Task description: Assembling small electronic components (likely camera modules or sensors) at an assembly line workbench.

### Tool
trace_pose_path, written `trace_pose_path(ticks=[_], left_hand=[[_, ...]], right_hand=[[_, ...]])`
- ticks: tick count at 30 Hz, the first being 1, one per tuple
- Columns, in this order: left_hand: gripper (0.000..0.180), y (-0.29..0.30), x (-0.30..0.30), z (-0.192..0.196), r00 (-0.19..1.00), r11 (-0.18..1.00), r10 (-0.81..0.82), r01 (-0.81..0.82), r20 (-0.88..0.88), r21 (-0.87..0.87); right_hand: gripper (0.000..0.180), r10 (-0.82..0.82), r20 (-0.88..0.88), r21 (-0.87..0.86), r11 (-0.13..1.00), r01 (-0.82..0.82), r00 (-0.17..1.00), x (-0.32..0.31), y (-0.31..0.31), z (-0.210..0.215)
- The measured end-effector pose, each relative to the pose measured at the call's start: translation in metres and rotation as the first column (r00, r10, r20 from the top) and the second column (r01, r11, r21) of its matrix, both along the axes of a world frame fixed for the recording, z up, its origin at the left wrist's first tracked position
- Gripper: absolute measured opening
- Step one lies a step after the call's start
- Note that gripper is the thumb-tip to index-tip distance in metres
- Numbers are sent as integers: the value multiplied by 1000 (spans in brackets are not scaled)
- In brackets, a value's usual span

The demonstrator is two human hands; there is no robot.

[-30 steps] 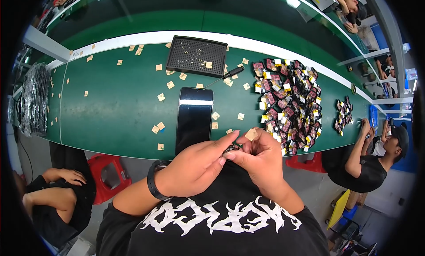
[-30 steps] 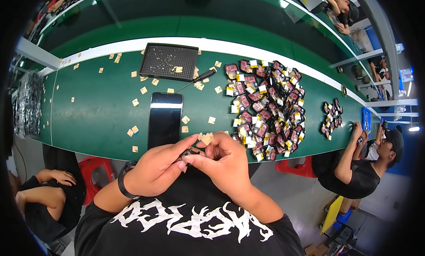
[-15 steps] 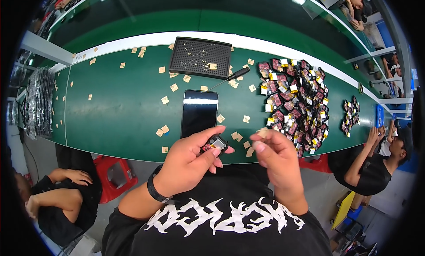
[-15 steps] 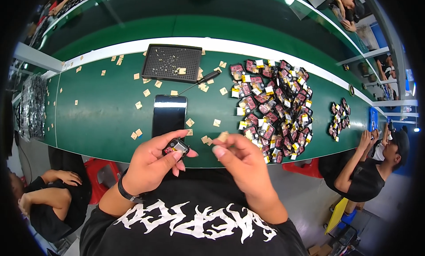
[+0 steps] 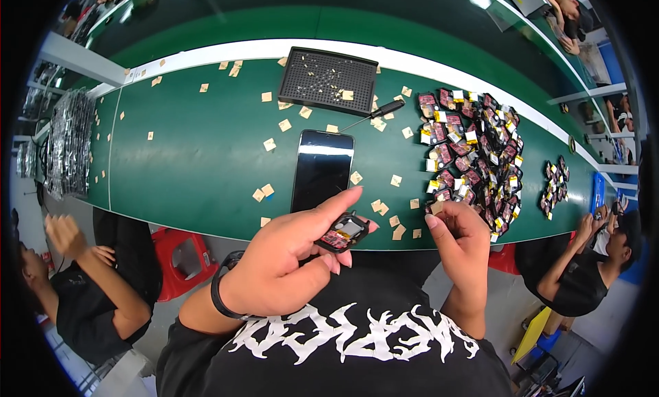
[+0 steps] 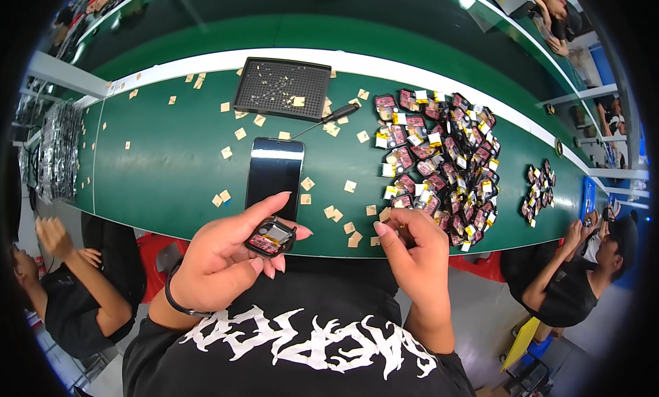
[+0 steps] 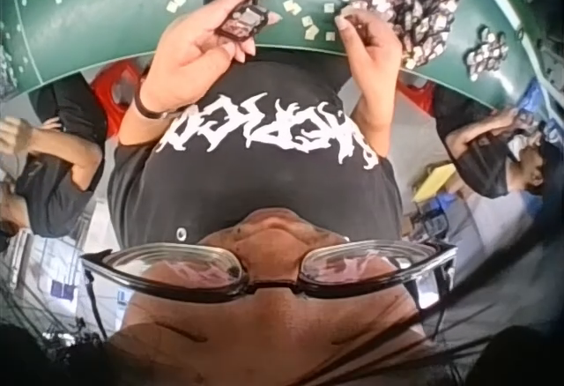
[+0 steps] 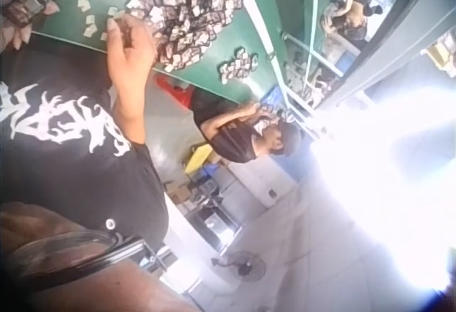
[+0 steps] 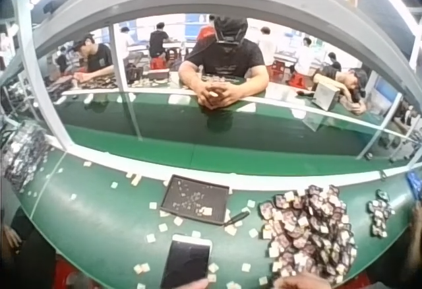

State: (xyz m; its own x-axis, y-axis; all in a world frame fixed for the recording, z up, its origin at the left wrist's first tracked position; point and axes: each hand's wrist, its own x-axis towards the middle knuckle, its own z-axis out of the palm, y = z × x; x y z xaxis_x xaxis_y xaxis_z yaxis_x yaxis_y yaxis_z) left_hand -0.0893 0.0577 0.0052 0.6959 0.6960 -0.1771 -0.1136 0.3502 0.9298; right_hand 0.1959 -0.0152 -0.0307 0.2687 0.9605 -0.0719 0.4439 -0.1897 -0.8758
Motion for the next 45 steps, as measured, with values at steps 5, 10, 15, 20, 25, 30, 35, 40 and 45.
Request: trace_pose_path(ticks=[5, 10, 15, 20, 25, 30, 35, 40, 45], left_hand=[[74, -5, -4, 6, 996, 989, 9, 4, -87, 150], [65, -9, -4, 1, 989, 956, 86, -46, -124, 291], [39, 19, -58, -37, 712, 796, 597, -466, -371, 387], [38, 54, -202, -95, 288, 604, 797, -334, -532, 724], [39, 73, -239, -103, 95, 590, 807, -145, -582, 794], [38, 60, -193, -79, -35, 253, 967, 229, -252, 940], [39, 11, -17, -32, 734, 746, 655, -591, -180, 307], [43, -1, 53, -29, 978, 773, 109, 31, 180, -634], [36, 4, 47, -31, 991, 919, -5, 56, 130, -389]], right_hand=[[15, 76, 160, 37, 996, -83, 984, -8, 6, 12], [17, 89, 335, 114, 984, -134, 938, -1, 8, 10], [23, 29, 515, 101, 990, -94, 856, 17, 3, 10], [30, 58, 603, 110, 982, -155, 796, 14, 17, 5], [21, 99, 726, 18, 987, -163, 681, 9, 49, -1], [17, 102, 775, 84, 962, -261, 624, 14, 58, -14], [19, 256, 597, 233, 851, -470, 760, 12, 49, 11], [28, 529, 437, 412, 601, -685, 727, -7, 36, 37], [21, 458, 268, 337, 779, -528, 847, -5, 22, 42]])
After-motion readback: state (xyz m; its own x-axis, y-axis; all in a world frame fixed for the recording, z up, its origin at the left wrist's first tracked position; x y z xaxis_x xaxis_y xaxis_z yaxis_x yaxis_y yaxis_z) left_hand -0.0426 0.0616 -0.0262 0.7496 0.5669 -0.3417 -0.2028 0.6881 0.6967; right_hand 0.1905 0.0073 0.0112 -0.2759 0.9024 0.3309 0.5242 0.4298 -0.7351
